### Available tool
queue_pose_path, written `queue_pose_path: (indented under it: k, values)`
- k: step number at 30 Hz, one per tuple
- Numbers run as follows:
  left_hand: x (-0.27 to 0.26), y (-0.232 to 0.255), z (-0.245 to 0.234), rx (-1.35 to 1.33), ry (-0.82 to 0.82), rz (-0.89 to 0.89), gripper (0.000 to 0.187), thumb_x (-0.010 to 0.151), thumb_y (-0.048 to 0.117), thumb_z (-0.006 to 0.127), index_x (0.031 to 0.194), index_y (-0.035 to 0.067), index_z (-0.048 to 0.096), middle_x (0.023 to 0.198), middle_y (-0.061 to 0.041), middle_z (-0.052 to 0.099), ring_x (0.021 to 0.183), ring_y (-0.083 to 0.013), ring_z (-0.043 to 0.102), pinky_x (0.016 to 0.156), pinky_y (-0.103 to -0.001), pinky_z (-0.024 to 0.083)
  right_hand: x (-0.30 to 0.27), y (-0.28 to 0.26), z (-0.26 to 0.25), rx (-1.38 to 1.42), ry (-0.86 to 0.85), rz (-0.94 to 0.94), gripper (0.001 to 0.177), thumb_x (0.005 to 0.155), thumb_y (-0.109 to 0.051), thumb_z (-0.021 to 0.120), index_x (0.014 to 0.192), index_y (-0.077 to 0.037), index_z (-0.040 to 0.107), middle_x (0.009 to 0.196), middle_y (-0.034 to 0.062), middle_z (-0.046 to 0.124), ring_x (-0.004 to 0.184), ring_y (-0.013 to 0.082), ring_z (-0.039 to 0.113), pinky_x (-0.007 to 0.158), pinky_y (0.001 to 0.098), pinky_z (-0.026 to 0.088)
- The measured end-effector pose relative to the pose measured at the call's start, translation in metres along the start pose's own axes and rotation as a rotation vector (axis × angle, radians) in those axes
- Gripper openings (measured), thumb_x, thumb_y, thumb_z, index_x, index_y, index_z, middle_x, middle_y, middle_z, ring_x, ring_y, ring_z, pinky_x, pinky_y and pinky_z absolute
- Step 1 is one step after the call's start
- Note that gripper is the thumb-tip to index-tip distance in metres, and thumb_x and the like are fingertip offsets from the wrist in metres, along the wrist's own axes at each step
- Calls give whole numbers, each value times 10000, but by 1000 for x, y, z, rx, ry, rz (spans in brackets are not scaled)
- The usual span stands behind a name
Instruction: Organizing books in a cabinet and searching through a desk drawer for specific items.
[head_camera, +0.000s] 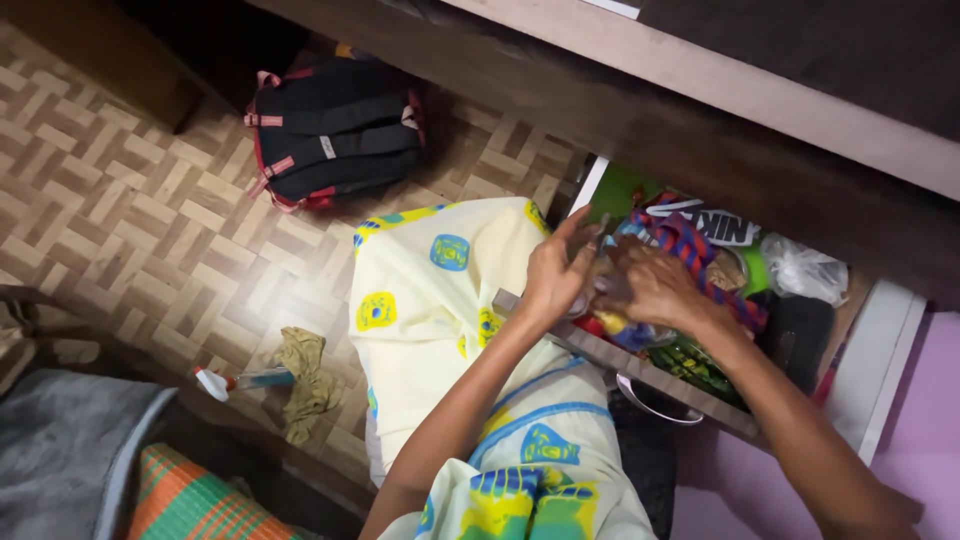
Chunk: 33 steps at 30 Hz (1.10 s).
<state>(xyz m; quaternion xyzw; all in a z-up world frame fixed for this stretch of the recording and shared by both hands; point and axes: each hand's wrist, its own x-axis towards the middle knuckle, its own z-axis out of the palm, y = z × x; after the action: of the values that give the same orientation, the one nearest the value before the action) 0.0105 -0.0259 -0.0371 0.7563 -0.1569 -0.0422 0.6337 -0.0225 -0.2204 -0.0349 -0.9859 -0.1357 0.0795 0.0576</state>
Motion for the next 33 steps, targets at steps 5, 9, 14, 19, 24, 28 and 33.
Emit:
queue_pose_path:
  k: [5, 9, 14, 19, 24, 28, 33]
  values:
    - [0, 8, -3, 10, -11, -12, 550, 942, 98, 613, 1482, 83, 512, 1259, -136, 739, 1189, -282, 711, 981, -368, 551, -1, 3, -3, 129, -28, 6, 903, 673, -542, 818, 1324, 38, 587, 1437, 241, 514, 1286, 390, 547, 1028, 485, 453]
    - [0, 7, 0, 3, -18, -47, 548, 935, 98, 625, 1471, 75, 518, 1262, -126, 741, 1173, -247, 719, 934, -351, 558, -3, 3, 10, 75, 23, -33, 598, 733, -359, 802, 1191, 7, 686, 1446, 262, 513, 1297, 405, 552, 1069, 470, 459]
    - [-1, 1, 2, -17, -23, -31, 530, 937, 87, 625, 1458, 49, 534, 1262, -128, 745, 1190, -235, 715, 983, -335, 553, -2, 20, 46, -41, 306, -217, 393, 656, -312, 804, 970, -82, 742, 1367, 273, 558, 1220, 426, 627, 989, 484, 529]
    - [0, -17, 6, -127, -96, -14, 488, 958, 102, 599, 1438, 22, 560, 1297, -136, 738, 1236, -246, 704, 1046, -330, 540, -15, 33, 17, 795, 209, 273, 261, 942, -117, 639, 1179, -66, 736, 858, 154, 768, 709, 198, 689, 618, 338, 542]
    - [-1, 4, 1, -15, -240, 46, 624, 930, 173, 658, 1513, 37, 481, 1426, -182, 652, 1354, -307, 618, 1125, -378, 477, -21, 62, 16, 1421, 369, 265, 130, 966, -44, 624, 1035, 35, 700, 901, 105, 728, 747, 131, 661, 684, 282, 535]
    - [-1, 24, -1, -5, -393, 40, 1069, 832, 340, 778, 1657, 82, 148, 1599, -270, 426, 1498, -383, 427, 1214, -423, 359, -26, 32, -21, 1829, 521, 261, 148, 935, -28, 605, 1036, 42, 690, 965, 97, 751, 814, 149, 716, 778, 283, 591]
    - [-7, 14, 8, -28, -443, 87, 1395, 733, 484, 845, 1671, 88, -109, 1709, -311, 143, 1586, -413, 230, 1273, -429, 262, -30, 44, 17, 1674, 726, 285, 162, 1060, -54, 599, 1035, 79, 686, 972, 122, 734, 814, 159, 681, 797, 299, 543]
